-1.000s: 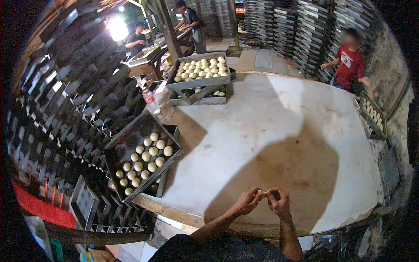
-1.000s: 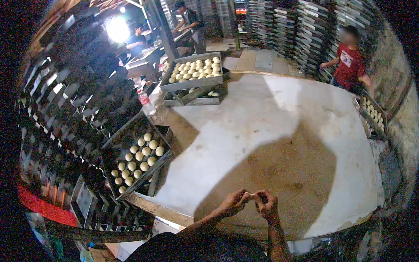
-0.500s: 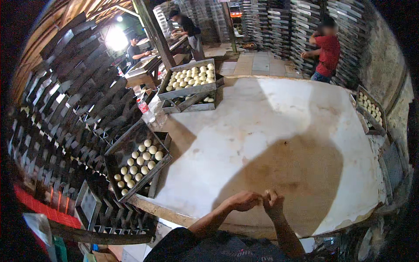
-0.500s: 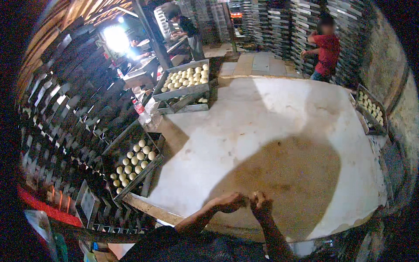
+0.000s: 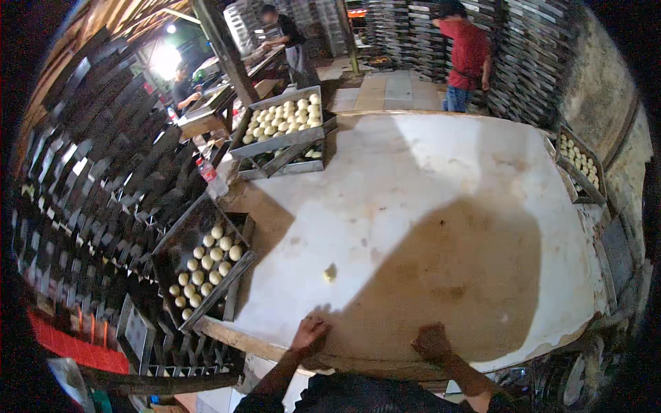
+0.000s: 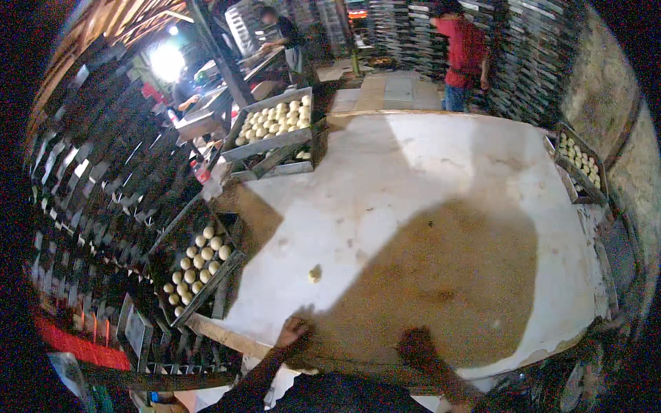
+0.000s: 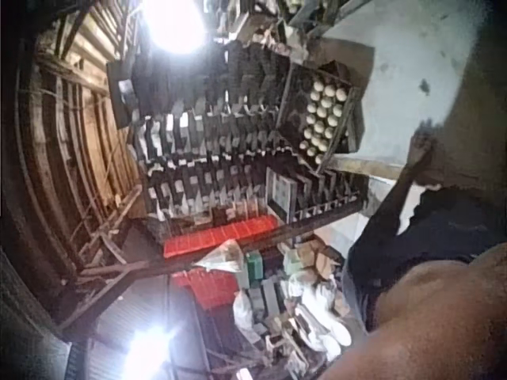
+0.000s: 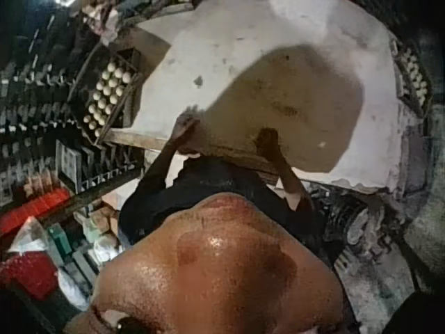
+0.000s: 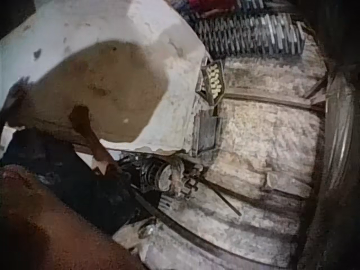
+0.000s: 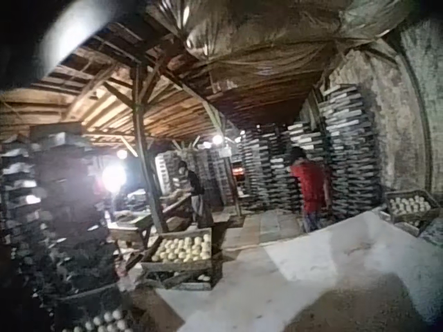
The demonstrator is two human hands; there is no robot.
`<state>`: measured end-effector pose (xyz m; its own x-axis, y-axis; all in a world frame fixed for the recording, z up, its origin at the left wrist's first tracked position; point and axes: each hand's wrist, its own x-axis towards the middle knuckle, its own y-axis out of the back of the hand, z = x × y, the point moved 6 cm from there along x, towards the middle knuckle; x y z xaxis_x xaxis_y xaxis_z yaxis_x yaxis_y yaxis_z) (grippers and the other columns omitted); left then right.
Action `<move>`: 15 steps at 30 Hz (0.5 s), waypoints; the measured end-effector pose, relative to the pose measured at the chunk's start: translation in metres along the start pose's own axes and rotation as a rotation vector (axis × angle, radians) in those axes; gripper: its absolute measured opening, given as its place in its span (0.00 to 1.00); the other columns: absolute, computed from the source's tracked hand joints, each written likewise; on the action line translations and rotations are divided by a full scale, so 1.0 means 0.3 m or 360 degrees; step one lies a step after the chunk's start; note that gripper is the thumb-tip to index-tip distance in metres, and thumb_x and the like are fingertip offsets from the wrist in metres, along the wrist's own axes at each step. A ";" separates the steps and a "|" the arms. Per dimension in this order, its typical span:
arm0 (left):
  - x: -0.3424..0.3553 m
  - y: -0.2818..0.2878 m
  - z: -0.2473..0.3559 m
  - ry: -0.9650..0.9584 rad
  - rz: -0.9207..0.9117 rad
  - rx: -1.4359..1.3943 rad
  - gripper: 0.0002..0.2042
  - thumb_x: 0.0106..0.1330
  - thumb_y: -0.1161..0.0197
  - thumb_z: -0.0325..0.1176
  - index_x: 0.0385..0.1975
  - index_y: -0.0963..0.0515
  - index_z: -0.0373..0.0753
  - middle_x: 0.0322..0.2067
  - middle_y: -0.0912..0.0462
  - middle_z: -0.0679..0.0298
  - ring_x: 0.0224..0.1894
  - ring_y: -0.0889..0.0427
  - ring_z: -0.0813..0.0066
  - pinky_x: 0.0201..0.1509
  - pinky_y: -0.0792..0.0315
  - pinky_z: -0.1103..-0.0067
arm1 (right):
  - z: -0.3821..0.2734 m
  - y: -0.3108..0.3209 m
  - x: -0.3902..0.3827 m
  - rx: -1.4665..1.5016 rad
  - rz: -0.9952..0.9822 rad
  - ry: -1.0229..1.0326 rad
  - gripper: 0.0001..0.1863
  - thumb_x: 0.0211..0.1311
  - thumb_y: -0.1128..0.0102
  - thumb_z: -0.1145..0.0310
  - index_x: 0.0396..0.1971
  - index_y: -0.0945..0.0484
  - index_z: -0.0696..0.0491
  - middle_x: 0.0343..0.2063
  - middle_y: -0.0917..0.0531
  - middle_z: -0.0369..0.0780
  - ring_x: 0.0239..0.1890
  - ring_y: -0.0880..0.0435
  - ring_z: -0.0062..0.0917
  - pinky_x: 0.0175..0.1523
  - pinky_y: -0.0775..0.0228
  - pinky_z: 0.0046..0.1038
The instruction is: The person prepares dough by dampening it with water from a bottle, then shapes it by hand into balls and braids, placing the finished pieces onto a tray.
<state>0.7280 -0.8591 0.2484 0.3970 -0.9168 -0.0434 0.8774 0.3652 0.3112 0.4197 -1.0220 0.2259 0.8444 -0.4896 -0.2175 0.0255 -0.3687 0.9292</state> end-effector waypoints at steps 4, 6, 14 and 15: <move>0.100 0.135 0.018 -0.0633 0.0243 0.1630 0.18 0.55 0.40 0.40 0.44 0.27 0.39 0.41 0.24 0.55 0.49 0.30 0.54 0.51 0.34 0.67 | 0.047 0.126 0.149 0.0172 0.0831 0.0191 0.12 0.53 0.41 0.65 0.30 0.28 0.58 0.33 0.27 0.49 0.39 0.29 0.46 0.55 0.43 0.51; 0.217 0.101 0.091 -0.0537 0.0516 0.1315 0.09 0.52 0.36 0.39 0.28 0.24 0.43 0.34 0.24 0.57 0.41 0.29 0.54 0.46 0.33 0.65 | -0.038 0.104 0.281 0.0007 0.0951 0.0155 0.14 0.50 0.40 0.67 0.33 0.29 0.59 0.34 0.27 0.50 0.42 0.30 0.48 0.58 0.43 0.52; -0.013 0.029 -0.103 -0.0640 -0.0283 0.1294 0.13 0.57 0.42 0.40 0.37 0.24 0.41 0.45 0.25 0.51 0.55 0.31 0.52 0.61 0.40 0.62 | -0.101 -0.059 0.151 0.0359 0.0583 0.0214 0.15 0.48 0.40 0.67 0.32 0.31 0.60 0.37 0.28 0.51 0.48 0.32 0.50 0.62 0.49 0.51; -0.045 0.097 -0.137 -0.0541 -0.0455 0.1502 0.13 0.59 0.44 0.40 0.39 0.24 0.41 0.49 0.26 0.51 0.59 0.33 0.53 0.64 0.43 0.63 | -0.044 -0.013 0.135 0.0570 0.0342 0.0095 0.14 0.49 0.41 0.68 0.31 0.31 0.60 0.36 0.28 0.51 0.48 0.32 0.50 0.62 0.48 0.51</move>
<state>0.7592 -0.8295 0.2191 -0.0176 -0.9998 -0.0079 0.3014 -0.0129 0.9534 0.4610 -1.0300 0.2174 0.8401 -0.5424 -0.0024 -0.3332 -0.5196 0.7868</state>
